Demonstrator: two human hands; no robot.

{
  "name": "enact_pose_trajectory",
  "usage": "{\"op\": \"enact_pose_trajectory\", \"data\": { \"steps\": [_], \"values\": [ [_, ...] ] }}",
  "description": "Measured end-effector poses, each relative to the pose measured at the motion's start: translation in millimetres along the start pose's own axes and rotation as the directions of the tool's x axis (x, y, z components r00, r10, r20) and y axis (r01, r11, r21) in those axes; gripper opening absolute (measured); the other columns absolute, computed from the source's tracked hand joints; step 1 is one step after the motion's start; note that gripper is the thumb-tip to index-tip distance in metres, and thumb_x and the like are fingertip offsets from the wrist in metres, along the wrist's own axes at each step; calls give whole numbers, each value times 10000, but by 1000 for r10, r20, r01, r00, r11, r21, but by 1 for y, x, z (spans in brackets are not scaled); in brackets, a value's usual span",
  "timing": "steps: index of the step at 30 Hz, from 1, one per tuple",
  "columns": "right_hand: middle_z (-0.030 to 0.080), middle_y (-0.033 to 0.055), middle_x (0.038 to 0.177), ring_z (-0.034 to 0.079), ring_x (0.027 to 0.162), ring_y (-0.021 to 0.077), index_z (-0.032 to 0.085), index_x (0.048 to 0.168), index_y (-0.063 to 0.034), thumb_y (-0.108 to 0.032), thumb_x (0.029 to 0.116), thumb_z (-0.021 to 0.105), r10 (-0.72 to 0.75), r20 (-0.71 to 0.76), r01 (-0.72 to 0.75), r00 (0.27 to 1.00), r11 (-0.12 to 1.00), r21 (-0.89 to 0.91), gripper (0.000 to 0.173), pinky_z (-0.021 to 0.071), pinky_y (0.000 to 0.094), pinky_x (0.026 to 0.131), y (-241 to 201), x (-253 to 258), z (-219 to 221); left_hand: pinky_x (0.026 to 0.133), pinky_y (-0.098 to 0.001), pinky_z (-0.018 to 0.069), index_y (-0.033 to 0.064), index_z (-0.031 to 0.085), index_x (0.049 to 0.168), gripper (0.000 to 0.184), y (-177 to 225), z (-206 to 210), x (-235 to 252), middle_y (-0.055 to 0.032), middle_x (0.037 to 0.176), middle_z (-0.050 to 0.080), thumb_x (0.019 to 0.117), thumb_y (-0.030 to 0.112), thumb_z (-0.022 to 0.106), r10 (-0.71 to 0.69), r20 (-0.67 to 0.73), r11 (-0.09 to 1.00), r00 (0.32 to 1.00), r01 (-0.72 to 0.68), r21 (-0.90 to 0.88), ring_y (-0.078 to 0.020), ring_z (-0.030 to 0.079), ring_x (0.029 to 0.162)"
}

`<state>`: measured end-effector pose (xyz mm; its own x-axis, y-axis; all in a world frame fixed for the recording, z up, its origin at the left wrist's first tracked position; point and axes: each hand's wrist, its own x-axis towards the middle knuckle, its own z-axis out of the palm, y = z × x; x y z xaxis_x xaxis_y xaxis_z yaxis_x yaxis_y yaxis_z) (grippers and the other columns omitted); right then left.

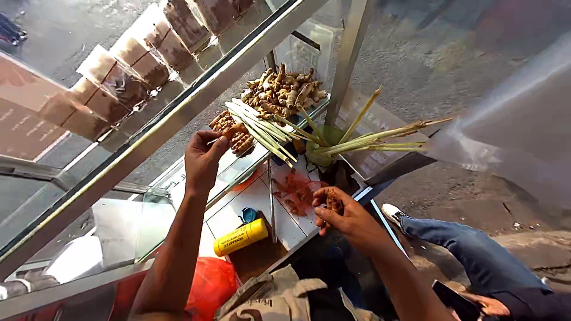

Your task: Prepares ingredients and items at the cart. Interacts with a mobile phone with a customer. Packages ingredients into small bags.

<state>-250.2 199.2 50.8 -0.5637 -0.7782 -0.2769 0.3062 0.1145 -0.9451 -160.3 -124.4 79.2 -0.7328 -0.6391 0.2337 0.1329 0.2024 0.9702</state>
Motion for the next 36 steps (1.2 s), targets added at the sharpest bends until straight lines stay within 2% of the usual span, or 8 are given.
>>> {"op": "enact_pose_trajectory", "data": {
  "steps": [5,11,16,19,22,26,29,36],
  "values": [
    [632,53,1066,692,762,133,547,1269,-55,-86,986,613,39,60,-39,997,999,-9,292,631,279,644,9,-2,10,845,-362,601,-25,600,1105,244,-31,-9,58,-106,1048,701,912,63,719,-25,-22,963,999,30,266,-152,702,861],
    [630,49,1040,684,748,133,554,1254,-70,-97,979,625,45,72,-44,996,999,-13,285,625,276,631,17,-5,6,958,-500,538,15,695,1137,245,-61,-13,72,-190,1194,670,896,61,699,25,139,730,990,-113,674,-305,653,1115],
    [551,-25,721,550,522,71,565,1212,-101,-131,959,672,69,45,-70,997,998,10,277,520,212,488,22,-2,4,1000,-541,481,58,737,1080,190,-59,-14,63,-174,1209,678,938,71,612,46,134,647,990,-132,751,-347,605,1191],
    [509,-62,688,479,492,26,578,1184,-119,-204,927,733,11,-30,-15,999,993,-121,312,440,170,451,21,2,6,779,-396,539,29,678,1143,211,-25,3,26,-152,1111,661,993,114,556,167,119,701,979,-202,684,-235,643,943],
    [539,-48,794,495,626,22,595,1191,-93,-322,928,711,-150,-92,92,984,884,-458,368,445,193,589,20,7,11,566,-237,506,41,614,1119,160,9,42,-40,-28,840,629,1026,163,571,90,241,898,966,-183,399,-80,573,631],
    [696,113,931,698,812,280,602,1235,-67,-235,936,650,-252,-44,114,967,578,-808,346,571,484,698,7,10,32,713,-247,582,-9,645,1120,332,1,80,-107,-26,914,685,982,290,680,-97,502,984,859,9,176,-68,663,779],
    [703,139,927,720,821,332,594,1243,-55,-125,894,685,-286,6,134,958,428,-894,367,579,496,678,4,9,43,763,-236,583,-1,651,1093,265,-8,90,-127,-26,936,701,973,231,695,-186,474,982,861,144,124,-56,676,815],
    [613,148,1162,633,975,270,460,1406,-56,-430,787,865,-48,6,34,999,608,-794,829,539,445,877,-11,11,27,784,-268,598,-15,650,1092,153,0,68,-113,-30,939,719,954,51,635,-179,447,980,877,199,2,-88,698,831]
  ]
}}
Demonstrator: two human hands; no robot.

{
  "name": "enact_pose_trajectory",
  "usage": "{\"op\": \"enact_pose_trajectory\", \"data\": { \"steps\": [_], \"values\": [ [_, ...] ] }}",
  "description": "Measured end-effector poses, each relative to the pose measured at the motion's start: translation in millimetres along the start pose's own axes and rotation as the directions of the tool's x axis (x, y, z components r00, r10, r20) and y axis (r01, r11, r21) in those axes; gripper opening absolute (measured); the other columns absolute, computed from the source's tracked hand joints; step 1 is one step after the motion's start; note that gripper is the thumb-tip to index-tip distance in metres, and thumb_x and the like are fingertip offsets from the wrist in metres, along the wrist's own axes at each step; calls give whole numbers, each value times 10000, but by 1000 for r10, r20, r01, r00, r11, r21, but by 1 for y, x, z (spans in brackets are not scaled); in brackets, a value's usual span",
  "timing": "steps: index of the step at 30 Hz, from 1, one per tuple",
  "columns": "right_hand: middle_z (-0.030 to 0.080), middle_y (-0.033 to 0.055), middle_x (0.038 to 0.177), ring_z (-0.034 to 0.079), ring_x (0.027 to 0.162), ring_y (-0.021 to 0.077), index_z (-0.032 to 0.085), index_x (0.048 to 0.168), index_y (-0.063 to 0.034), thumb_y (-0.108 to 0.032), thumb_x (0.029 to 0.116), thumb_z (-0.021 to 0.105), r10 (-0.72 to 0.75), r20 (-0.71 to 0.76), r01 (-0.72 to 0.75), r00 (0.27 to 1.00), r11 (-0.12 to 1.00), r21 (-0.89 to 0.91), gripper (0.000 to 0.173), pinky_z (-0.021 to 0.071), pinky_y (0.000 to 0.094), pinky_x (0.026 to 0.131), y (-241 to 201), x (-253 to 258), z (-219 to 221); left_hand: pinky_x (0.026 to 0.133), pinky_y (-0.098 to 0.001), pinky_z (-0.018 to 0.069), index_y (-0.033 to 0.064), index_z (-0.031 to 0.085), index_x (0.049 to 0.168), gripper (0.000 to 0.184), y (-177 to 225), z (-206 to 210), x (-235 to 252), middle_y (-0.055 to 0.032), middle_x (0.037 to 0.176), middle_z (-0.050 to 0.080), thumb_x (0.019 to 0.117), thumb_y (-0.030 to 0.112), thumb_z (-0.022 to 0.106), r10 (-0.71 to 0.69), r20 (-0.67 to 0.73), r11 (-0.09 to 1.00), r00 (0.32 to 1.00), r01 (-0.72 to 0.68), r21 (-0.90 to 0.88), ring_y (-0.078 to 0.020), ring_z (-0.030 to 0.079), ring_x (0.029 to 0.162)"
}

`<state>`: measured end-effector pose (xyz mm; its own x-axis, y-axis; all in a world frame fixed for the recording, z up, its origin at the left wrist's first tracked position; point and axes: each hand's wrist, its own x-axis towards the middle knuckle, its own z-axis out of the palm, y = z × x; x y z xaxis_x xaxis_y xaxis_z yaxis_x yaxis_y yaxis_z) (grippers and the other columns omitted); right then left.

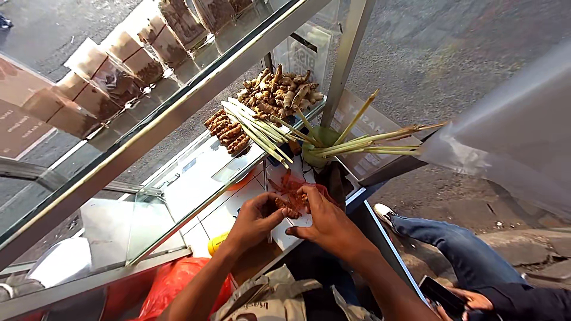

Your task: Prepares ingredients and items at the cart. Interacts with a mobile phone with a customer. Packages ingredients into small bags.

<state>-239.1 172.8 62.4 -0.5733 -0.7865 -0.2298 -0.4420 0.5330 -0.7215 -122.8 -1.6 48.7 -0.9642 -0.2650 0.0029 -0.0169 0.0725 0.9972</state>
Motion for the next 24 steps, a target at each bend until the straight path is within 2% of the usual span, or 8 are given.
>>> {"op": "enact_pose_trajectory", "data": {
  "steps": [3,6,9,12,14,18,21,24],
  "values": [
    [587,175,1226,628,959,241,464,1400,-35,-472,844,806,-3,-99,10,995,998,67,786,543,400,848,18,1,-9,839,-328,613,9,624,1151,212,15,-39,19,-62,995,732,940,-3,642,74,-176,996,982,-64,66,-143,721,873],
    [534,175,1276,624,974,223,472,1428,-66,-214,946,621,45,-108,-38,993,997,63,526,545,367,844,25,-1,-15,848,-342,623,44,611,1139,219,17,-86,52,-49,1067,721,937,-4,682,203,-329,970,922,-144,196,-138,727,879],
    [492,183,1321,606,1079,238,477,1491,-120,-86,978,500,81,-72,-78,994,996,37,515,543,363,904,20,-7,-15,805,-290,614,0,642,1088,192,6,-119,90,-54,1005,730,916,21,725,249,-406,929,880,-99,356,-92,716,818],
    [543,176,1329,616,1117,240,472,1515,-115,-65,979,549,2,-42,-1,999,999,36,544,535,360,956,20,-12,-10,886,-363,593,-1,684,1079,204,-13,-139,114,-107,1054,727,922,112,749,217,-368,836,904,23,548,-159,713,959],
    [587,155,1342,637,1138,227,468,1491,-90,-77,973,573,-34,-31,36,999,997,61,528,533,361,981,23,-15,-6,939,-467,535,22,703,1085,209,-21,-144,118,-139,1114,713,929,156,741,189,-357,756,915,97,648,-243,671,1080],
    [642,119,1282,659,1110,169,604,1329,-74,-136,989,593,-102,-124,113,987,989,90,346,544,300,958,31,-17,1,957,-561,499,35,681,1171,294,-22,-136,107,-205,1229,640,970,249,705,207,-383,693,900,142,707,-355,607,1166],
    [611,142,1235,649,1059,161,670,1295,-96,-145,974,629,-175,-226,200,958,976,90,327,558,271,909,32,-16,8,789,-438,559,51,651,1175,267,-8,-104,75,-143,1122,657,1028,272,623,278,-273,682,921,11,731,-244,661,968],
    [664,127,1190,667,1065,158,603,1351,-46,-145,965,652,-262,-242,293,934,951,100,402,559,280,941,27,-12,12,752,-306,583,20,652,1154,301,5,-66,44,-80,1041,684,990,271,670,246,84,722,966,-240,649,-131,669,865]
  ]
}}
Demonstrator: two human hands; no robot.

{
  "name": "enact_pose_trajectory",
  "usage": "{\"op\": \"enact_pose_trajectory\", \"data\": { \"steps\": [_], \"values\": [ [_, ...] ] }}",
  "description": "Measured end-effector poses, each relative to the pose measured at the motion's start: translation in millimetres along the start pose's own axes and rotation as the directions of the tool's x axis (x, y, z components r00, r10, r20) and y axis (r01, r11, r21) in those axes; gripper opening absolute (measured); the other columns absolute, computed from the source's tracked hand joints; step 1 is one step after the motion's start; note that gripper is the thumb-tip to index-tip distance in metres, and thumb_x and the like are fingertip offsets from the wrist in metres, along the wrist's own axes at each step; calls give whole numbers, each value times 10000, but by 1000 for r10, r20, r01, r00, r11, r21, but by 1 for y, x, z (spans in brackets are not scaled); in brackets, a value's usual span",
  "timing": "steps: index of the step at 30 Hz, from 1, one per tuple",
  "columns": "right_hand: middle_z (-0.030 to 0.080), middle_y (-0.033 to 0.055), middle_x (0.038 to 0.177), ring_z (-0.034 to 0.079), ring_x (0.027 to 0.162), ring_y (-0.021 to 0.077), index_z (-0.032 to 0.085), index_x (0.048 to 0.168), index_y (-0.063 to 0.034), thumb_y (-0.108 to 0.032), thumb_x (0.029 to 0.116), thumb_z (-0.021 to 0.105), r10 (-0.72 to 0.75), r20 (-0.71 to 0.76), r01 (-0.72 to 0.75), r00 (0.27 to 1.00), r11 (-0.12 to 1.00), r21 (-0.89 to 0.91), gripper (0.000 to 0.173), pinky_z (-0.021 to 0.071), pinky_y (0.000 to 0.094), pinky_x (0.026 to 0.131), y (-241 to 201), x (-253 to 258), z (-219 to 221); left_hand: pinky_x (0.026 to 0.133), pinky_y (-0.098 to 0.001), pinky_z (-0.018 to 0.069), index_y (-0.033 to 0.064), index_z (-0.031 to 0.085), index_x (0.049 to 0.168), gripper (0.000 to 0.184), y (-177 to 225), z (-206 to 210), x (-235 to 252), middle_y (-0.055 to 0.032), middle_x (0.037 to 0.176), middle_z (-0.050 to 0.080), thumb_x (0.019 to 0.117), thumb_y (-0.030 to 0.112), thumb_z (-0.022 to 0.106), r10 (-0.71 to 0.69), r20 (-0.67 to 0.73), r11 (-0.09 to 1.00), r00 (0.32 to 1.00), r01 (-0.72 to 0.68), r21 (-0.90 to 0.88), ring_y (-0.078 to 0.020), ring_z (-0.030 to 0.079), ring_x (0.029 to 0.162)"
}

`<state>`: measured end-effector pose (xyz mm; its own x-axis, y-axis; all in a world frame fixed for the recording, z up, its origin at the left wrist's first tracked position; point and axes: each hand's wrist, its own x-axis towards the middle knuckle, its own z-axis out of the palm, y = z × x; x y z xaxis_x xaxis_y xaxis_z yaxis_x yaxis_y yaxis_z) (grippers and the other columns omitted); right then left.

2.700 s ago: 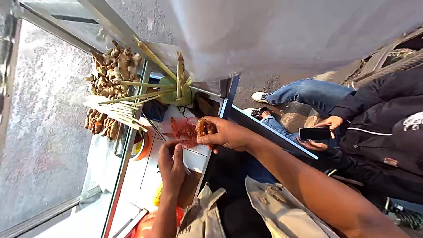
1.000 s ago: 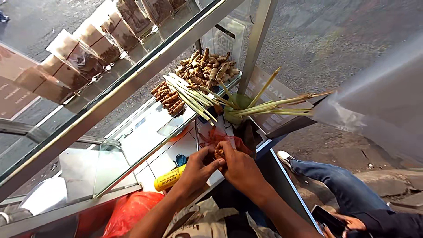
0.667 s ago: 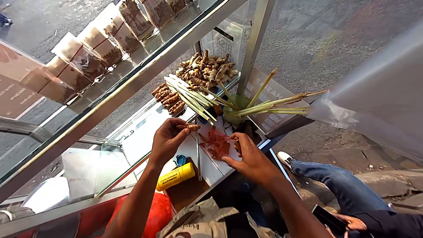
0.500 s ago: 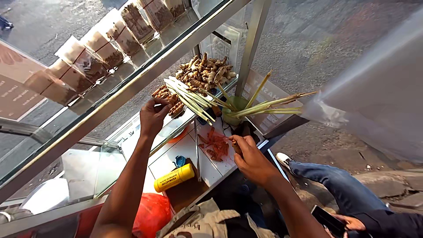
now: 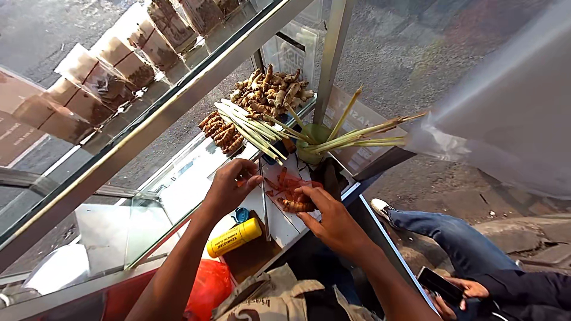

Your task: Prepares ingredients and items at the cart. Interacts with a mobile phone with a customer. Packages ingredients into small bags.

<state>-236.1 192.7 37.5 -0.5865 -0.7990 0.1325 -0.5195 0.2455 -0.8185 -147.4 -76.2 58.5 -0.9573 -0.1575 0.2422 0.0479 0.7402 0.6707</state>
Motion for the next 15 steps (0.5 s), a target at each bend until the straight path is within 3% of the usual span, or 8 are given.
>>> {"op": "enact_pose_trajectory", "data": {
  "steps": [3,5,10,12,15],
  "values": [
    [693,119,1169,683,1079,141,570,1305,13,-136,965,667,-104,-25,105,994,993,46,383,561,273,962,-9,4,9,859,-247,566,16,680,1168,370,30,16,-19,-68,1081,703,953,312,728,85,252,987,964,-47,-155,-85,674,943],
    [696,120,1159,685,1074,128,570,1278,20,-125,965,667,-155,-57,158,986,986,57,359,558,251,956,-17,7,11,860,-219,568,4,704,1133,308,38,20,-26,-67,1027,717,942,242,745,91,252,977,963,-37,-210,-67,683,922],
    [643,144,1243,665,1075,159,564,1322,-8,-281,987,683,-195,-129,195,972,981,-9,448,560,279,936,-26,14,9,835,-186,561,41,744,1122,271,33,3,-24,-18,990,742,966,260,713,91,78,986,993,-79,-148,-22,683,895],
    [620,138,1311,649,1138,180,561,1347,-33,-362,985,678,-180,-148,175,972,983,-48,503,560,313,962,-24,14,5,779,-214,582,59,750,1117,234,17,-11,-16,-28,981,728,947,218,735,29,-72,997,997,-34,-63,-52,685,851],
    [623,132,1290,641,1127,181,589,1336,-41,-385,991,663,-158,-127,151,979,986,-63,493,560,304,946,-16,11,1,674,-248,556,73,743,1136,249,-21,-28,8,-79,1005,673,923,199,768,-63,-331,990,942,101,99,-111,647,793]
  ]
}}
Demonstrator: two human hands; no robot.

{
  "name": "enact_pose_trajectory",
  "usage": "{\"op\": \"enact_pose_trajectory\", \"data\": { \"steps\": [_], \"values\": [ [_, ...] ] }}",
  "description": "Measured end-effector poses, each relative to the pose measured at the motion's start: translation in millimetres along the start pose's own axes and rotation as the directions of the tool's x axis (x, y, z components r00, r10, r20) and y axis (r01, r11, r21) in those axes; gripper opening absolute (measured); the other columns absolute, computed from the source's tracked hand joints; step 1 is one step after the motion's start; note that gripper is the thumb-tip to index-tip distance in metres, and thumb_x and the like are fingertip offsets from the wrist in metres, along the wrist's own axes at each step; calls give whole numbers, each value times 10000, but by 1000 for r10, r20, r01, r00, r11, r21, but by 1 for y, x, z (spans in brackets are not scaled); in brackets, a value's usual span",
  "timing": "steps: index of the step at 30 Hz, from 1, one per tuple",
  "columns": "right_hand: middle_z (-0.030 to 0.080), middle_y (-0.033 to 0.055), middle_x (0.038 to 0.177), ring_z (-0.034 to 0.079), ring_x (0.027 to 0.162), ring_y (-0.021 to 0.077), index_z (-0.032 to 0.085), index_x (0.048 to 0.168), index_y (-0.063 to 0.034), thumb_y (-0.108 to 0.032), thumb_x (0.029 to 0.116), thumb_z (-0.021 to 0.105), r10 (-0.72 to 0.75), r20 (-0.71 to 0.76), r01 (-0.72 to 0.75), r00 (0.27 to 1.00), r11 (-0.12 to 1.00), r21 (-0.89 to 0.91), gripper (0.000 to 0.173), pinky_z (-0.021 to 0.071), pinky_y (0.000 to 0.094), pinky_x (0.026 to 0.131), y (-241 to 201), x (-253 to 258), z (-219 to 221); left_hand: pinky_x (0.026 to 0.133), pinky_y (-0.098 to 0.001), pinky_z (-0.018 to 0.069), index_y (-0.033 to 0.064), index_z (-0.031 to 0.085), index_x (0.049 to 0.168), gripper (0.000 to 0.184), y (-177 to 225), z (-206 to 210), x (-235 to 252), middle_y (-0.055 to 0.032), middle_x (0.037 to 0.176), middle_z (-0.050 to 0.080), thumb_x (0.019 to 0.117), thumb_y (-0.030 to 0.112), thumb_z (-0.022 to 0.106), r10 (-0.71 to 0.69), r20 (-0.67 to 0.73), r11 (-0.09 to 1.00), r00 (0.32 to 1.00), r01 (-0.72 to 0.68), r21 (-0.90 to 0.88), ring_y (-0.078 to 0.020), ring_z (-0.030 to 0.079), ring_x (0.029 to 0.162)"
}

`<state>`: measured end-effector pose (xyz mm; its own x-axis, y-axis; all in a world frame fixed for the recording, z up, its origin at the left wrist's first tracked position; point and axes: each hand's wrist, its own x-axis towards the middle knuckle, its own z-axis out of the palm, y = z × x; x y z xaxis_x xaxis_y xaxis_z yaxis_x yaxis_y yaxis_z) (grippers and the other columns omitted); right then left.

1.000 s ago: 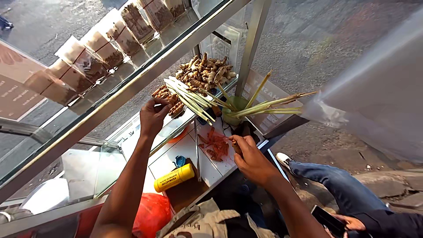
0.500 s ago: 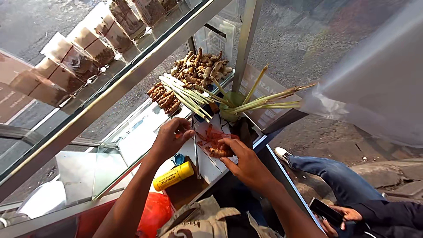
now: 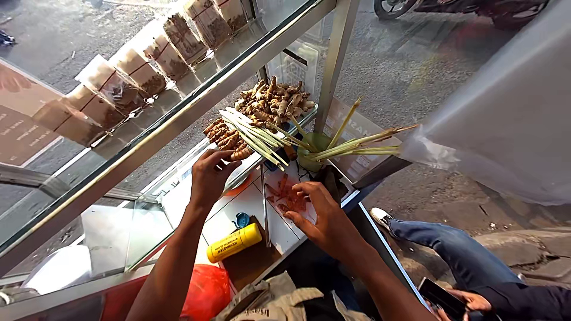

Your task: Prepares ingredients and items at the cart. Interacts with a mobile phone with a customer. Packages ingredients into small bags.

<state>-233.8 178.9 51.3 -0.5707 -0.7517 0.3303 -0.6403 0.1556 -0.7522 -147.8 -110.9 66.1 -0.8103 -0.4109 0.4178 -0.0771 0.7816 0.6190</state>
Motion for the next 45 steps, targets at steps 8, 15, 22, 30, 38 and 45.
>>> {"op": "enact_pose_trajectory", "data": {
  "steps": [8,15,22,30,38,45],
  "values": [
    [645,112,1242,627,1136,187,636,1264,-71,-394,1015,613,18,148,-15,989,1000,-16,409,530,303,972,11,-20,-1,731,-405,565,30,739,1156,336,-55,28,31,-177,1051,644,933,280,765,-121,-36,971,992,126,201,-251,646,829],
    [643,131,1172,676,951,211,645,1237,-53,-241,982,670,247,-37,-250,968,963,-102,317,597,398,825,64,-31,-35,740,-349,554,63,700,1263,423,-60,25,24,-177,1158,637,949,344,737,-183,2,962,983,179,205,-212,642,830],
    [654,69,787,636,646,195,650,1102,-68,-242,1001,675,548,67,-542,834,835,-90,203,568,448,624,86,-40,-39,595,-269,438,-6,640,1105,279,14,32,-12,-89,833,562,1033,262,617,79,-84,995,993,-74,70,-134,498,655],
    [656,209,1185,656,1098,321,669,1260,4,-26,998,565,448,301,-436,842,893,-107,283,537,490,982,105,-28,27,725,-429,568,-6,519,1306,514,47,178,-88,-147,991,651,971,330,717,-357,550,846,755,511,-151,-236,642,761],
    [693,155,1208,702,1031,212,620,1310,-16,2,1030,512,610,285,-673,739,648,356,301,580,417,924,101,-12,46,660,-259,539,23,631,1098,150,44,166,-117,-55,881,639,1028,153,606,-213,326,802,921,355,-479,-96,602,695],
    [571,245,1421,557,1324,388,590,1382,11,-14,955,641,322,284,-329,903,944,-21,430,448,540,1118,121,13,86,767,-251,558,-34,679,1036,161,61,164,-141,-88,915,666,1008,108,608,17,268,831,963,135,-540,-88,636,797]
  ]
}}
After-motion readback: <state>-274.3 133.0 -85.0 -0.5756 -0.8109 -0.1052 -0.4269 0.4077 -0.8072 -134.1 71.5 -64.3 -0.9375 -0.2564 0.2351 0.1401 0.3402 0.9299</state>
